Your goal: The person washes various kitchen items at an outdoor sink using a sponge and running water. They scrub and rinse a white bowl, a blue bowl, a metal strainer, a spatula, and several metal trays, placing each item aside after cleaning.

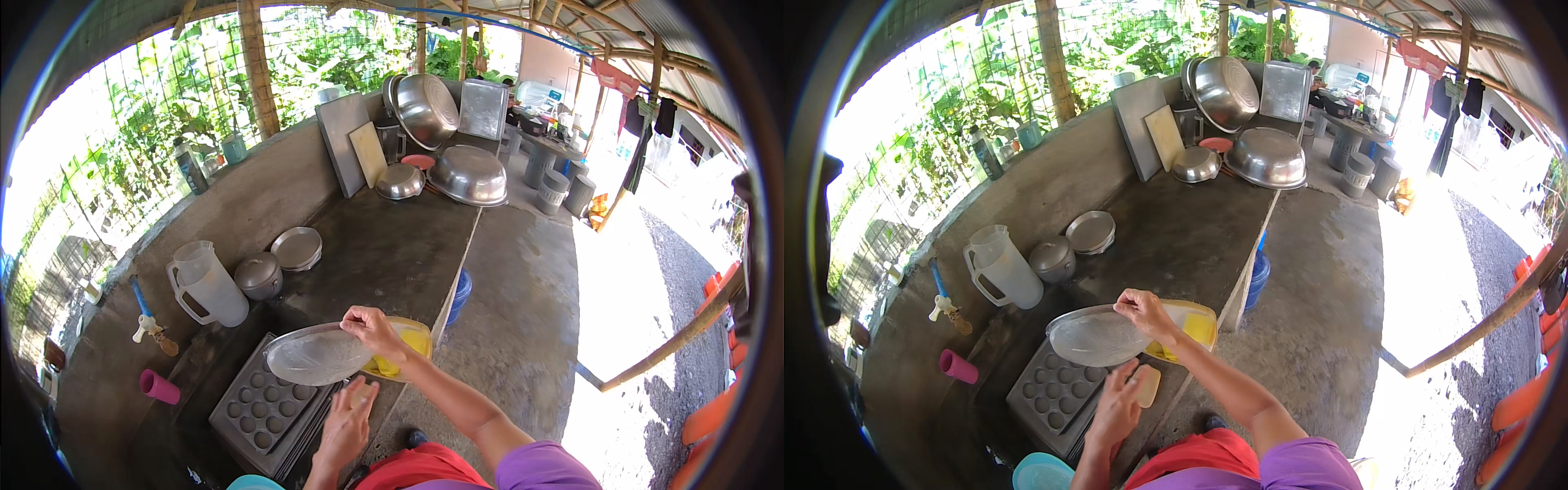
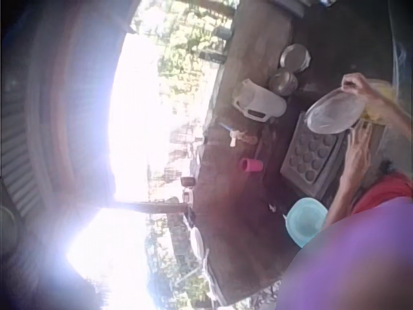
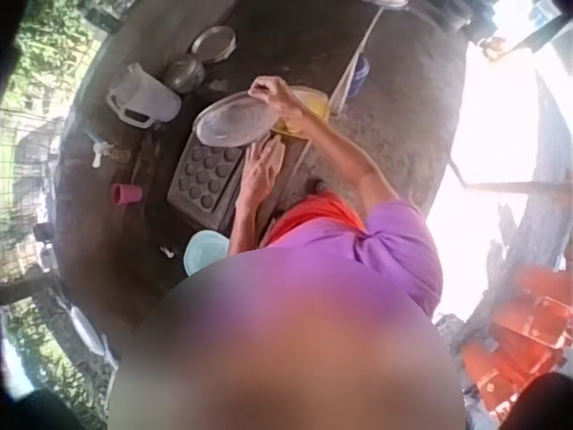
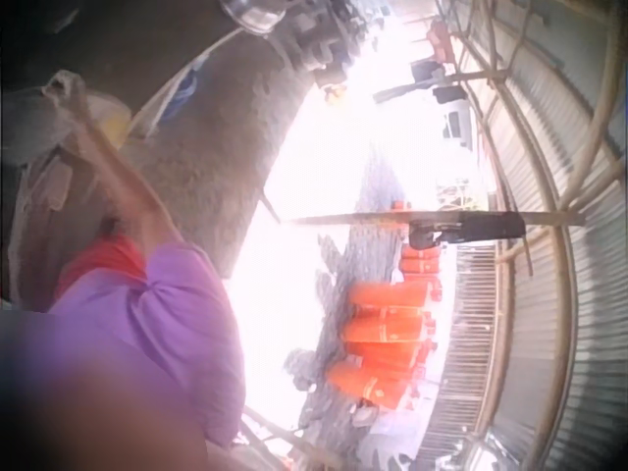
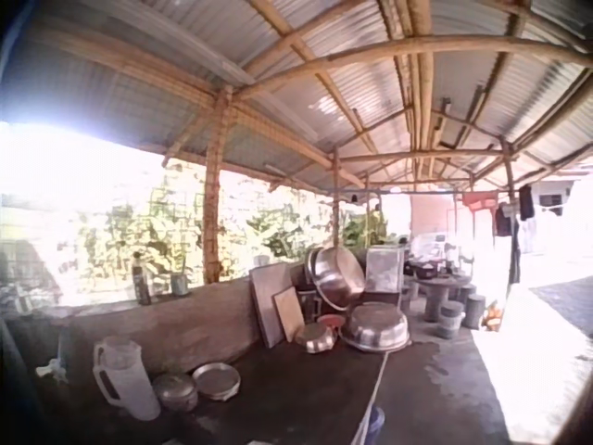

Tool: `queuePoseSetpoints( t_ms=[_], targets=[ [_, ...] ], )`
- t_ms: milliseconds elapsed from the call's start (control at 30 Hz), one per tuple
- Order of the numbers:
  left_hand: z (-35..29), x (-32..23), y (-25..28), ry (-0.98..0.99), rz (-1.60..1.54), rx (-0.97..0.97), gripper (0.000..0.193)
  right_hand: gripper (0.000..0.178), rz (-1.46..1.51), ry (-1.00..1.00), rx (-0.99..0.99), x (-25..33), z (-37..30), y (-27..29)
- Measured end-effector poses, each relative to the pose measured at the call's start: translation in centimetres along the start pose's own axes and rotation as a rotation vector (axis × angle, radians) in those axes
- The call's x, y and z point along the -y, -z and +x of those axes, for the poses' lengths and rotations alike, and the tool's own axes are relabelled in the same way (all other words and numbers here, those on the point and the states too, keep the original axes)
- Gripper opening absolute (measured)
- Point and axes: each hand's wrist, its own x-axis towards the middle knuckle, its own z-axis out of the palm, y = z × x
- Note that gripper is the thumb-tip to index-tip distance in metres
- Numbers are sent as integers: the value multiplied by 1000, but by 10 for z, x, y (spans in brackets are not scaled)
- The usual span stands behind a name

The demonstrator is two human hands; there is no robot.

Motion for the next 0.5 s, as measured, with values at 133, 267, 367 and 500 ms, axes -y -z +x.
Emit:
queuePoseSetpoints(
  t_ms=[133,267,367,500],
  targets=[
    [39,6,51,119,342,-395,43,15,-21,108,42,0,-17,10],
    [60,31,64,560,-227,-153,15,16,152,179,-24,-26,-9,21],
    [51,47,61,479,-101,-418,21,27,-214,127,-176,-72,1,44],
    [40,70,59,536,-368,-547,24,45,-903,-388,207,-134,-28,31]
  ],
)
